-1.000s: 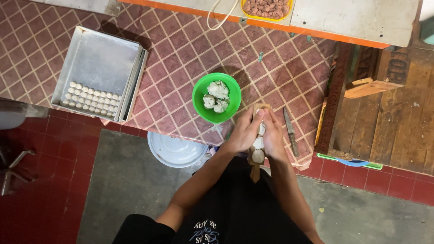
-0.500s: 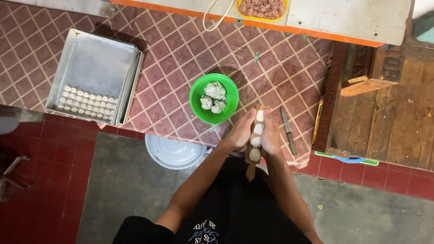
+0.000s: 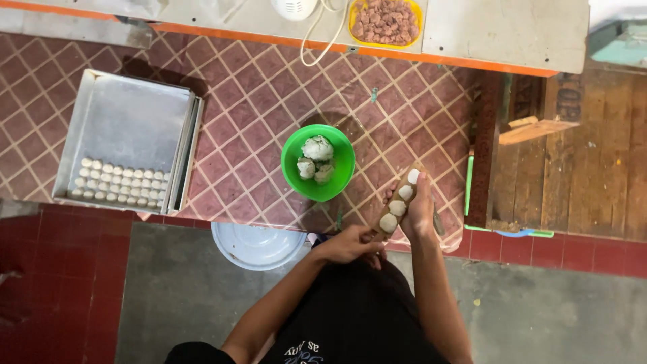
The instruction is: Molding pieces of dough into small shapes using a wooden mold.
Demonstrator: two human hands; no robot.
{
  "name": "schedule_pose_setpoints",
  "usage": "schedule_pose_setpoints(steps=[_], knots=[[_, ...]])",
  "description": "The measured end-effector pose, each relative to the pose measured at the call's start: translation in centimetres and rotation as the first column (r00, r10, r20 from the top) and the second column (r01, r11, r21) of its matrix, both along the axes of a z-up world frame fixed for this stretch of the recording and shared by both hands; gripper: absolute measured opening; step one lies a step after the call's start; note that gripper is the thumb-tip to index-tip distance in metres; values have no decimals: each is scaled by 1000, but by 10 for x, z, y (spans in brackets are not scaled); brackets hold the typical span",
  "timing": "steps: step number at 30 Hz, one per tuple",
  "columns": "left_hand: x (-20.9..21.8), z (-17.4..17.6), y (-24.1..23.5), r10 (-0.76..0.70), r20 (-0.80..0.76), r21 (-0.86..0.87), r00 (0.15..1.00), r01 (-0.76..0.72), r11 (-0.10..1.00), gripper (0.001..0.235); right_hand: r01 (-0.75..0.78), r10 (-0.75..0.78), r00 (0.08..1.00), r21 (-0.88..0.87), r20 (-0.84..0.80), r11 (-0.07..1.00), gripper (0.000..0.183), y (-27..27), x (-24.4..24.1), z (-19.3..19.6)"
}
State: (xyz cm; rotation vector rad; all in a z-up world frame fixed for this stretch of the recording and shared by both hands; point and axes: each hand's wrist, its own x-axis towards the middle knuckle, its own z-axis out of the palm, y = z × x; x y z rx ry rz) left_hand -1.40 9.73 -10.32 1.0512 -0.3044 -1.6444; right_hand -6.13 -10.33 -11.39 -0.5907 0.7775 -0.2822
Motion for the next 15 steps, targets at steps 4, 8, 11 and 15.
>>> schedule_pose_setpoints(steps=[4,8,11,15], knots=[[3,-23,-1,-3,1,91,1000,3,996,34,-34,33,995,-18,-91,999,62,-6,-4,-26],[-8,-101,4,37,-35,187,999,-30,982,31,-224,52,873,-303,-484,926,58,-19,-39,-97],[-20,-151,1,44,-24,281,999,-36,959,31,-448,-53,738,-548,-673,706,57,-32,-111,-221],[-38,-172,-10,48,57,406,997,-67,912,33,-633,-170,705,-719,-688,286,59,-68,-177,-359]])
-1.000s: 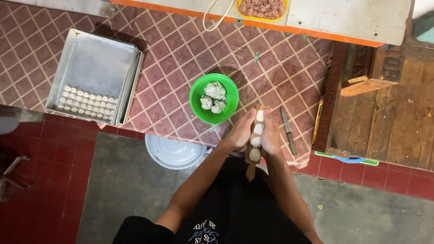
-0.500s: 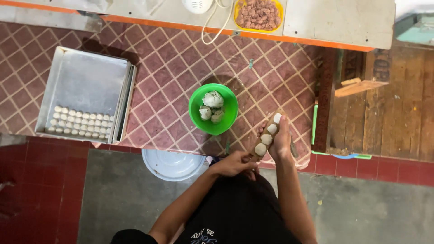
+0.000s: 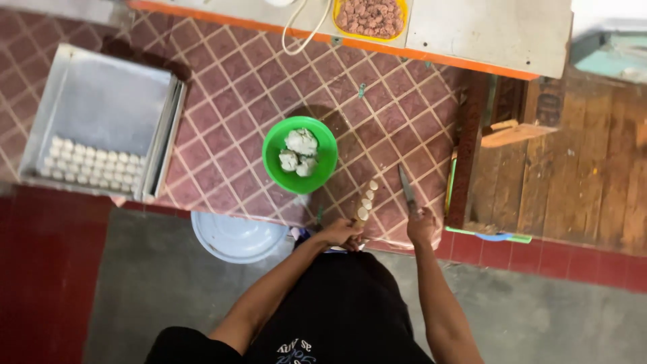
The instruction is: Molding pieces of dough into small shapes using a wooden mold.
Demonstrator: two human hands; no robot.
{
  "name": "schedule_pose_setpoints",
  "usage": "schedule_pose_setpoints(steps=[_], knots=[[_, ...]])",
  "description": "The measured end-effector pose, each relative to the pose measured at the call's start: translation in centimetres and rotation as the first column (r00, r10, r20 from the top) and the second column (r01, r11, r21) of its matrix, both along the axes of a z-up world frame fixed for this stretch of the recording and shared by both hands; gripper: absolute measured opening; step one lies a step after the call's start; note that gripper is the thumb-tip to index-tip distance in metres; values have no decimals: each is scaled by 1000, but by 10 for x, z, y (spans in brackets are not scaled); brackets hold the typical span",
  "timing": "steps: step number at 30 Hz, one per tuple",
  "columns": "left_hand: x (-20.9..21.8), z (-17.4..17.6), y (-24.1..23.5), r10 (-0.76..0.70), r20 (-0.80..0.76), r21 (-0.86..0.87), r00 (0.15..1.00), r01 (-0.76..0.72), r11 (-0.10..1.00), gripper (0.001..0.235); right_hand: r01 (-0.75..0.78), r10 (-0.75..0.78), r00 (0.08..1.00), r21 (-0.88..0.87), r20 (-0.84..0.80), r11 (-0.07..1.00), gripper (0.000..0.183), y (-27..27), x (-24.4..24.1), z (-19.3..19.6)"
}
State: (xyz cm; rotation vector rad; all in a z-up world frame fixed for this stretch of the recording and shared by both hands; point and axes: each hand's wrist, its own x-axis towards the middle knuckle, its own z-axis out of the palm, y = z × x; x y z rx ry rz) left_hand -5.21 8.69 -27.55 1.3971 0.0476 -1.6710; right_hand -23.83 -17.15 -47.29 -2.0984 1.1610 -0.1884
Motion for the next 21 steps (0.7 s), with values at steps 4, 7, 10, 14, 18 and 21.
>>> schedule_pose_setpoints(steps=[4,7,10,14,18,21], knots=[[-34,-30,-7,82,51,90,995,-87,992,29,-182,171,962,-32,-213,983,55,-20,17,86],[-52,-39,-10,117,88,131,989,-128,983,29,-281,281,936,28,-211,959,54,-26,27,96],[-68,-21,-25,244,110,173,963,-261,950,27,-321,336,930,114,-151,940,54,-32,40,115],[-89,-2,-42,328,194,210,925,-366,907,32,-309,367,904,257,-220,915,47,-35,40,89],[-104,-19,-46,388,268,198,882,-445,873,38,-332,412,895,361,-172,872,47,-43,32,63],[-108,-2,-55,446,313,183,838,-514,838,34,-362,486,852,451,-194,816,55,-48,24,85]])
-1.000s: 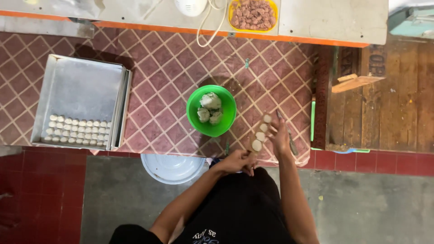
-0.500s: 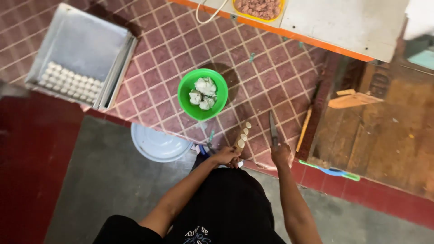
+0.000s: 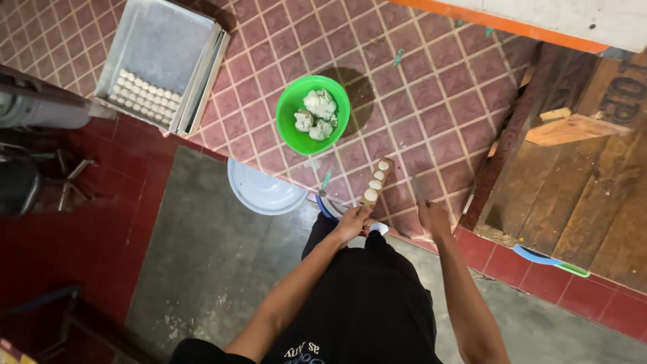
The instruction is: Molding pieces of dough into small shapes using a wooden mold.
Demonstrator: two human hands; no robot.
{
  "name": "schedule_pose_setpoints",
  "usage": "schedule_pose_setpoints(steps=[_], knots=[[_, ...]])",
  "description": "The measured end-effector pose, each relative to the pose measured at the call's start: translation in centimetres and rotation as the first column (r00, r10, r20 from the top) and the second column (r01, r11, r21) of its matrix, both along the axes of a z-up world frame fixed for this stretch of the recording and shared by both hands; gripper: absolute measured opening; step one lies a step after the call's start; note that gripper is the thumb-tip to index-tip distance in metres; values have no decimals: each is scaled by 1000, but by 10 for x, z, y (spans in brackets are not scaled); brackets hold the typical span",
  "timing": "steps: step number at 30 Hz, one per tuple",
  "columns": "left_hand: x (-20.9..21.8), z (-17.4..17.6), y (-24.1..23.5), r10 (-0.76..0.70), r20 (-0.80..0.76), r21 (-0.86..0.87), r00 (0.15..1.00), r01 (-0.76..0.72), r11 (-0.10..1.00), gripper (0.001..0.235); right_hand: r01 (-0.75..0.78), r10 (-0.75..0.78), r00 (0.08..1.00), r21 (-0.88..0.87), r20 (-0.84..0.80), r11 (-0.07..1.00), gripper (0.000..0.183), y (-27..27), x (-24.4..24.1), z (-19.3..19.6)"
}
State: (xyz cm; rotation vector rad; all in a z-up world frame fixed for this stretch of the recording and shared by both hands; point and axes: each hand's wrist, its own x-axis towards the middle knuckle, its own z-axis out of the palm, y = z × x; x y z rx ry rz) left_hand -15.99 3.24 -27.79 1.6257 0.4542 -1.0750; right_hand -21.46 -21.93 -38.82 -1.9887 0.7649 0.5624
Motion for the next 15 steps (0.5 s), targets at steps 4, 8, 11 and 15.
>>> schedule_pose_setpoints(steps=[4,8,11,15], knots=[[-5,-7,7,56,49,-32,997,-54,998,36,-152,153,988,67,-16,986,64,5,-2,70],[-2,0,6,5,142,-44,990,2,999,43,-422,428,904,137,-18,896,67,11,12,167],[0,2,6,-1,113,-32,994,5,999,42,-517,521,854,90,-18,851,69,18,16,169],[4,18,2,-96,128,55,987,89,995,40,-590,589,806,-4,56,808,70,26,19,151]])
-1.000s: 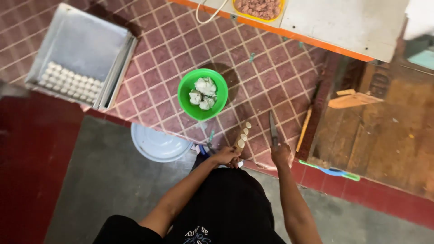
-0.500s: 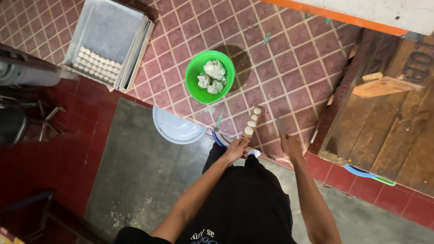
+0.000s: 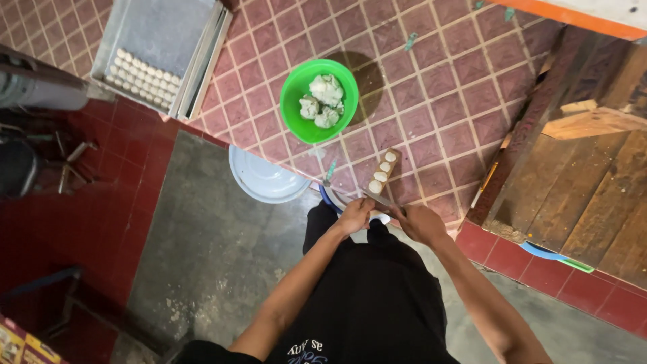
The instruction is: Molding pieces of dough into small shapes using a wooden mold.
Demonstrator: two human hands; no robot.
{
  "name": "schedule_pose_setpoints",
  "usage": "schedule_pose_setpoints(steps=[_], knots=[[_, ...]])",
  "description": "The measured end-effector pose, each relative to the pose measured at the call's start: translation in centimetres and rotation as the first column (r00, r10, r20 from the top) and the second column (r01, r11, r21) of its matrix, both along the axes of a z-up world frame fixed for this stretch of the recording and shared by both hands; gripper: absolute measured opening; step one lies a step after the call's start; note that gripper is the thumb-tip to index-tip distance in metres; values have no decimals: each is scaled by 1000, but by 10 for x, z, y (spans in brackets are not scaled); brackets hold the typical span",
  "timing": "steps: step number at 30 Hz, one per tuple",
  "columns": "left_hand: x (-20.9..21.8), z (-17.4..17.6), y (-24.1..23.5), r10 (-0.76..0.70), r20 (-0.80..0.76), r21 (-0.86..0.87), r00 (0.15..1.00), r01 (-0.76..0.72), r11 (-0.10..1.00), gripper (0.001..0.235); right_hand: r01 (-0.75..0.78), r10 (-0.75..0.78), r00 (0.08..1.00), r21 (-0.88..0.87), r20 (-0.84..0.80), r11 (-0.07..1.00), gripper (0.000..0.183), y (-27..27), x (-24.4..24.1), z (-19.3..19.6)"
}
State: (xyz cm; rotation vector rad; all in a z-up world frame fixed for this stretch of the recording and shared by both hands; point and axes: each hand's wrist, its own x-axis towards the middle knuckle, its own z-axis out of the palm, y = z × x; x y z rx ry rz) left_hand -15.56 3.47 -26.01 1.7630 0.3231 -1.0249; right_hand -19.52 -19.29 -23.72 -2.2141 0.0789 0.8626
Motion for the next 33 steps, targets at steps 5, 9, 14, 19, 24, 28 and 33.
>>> schedule_pose_setpoints(steps=[5,9,14,19,24,28,33], knots=[[-1,-16,4,-9,-41,-19,999,8,1000,43,-51,52,998,-58,26,997,73,7,5,-8],[4,5,-3,-55,-34,38,998,56,998,43,-133,147,983,-129,109,983,70,7,5,-13],[15,18,-4,-131,-52,71,990,135,988,49,-91,101,994,-167,52,982,73,11,14,-2],[17,17,-6,-149,-63,132,987,156,979,57,-19,27,999,-198,38,980,72,12,21,7],[19,19,-6,-198,14,103,980,196,975,46,9,-2,999,-192,35,981,71,12,25,4],[15,5,-2,-173,-28,153,984,175,973,53,-7,6,1000,-205,-7,979,73,11,32,4],[20,22,-6,-144,-32,126,989,147,981,45,-36,23,998,-239,-55,970,82,11,34,-13]])
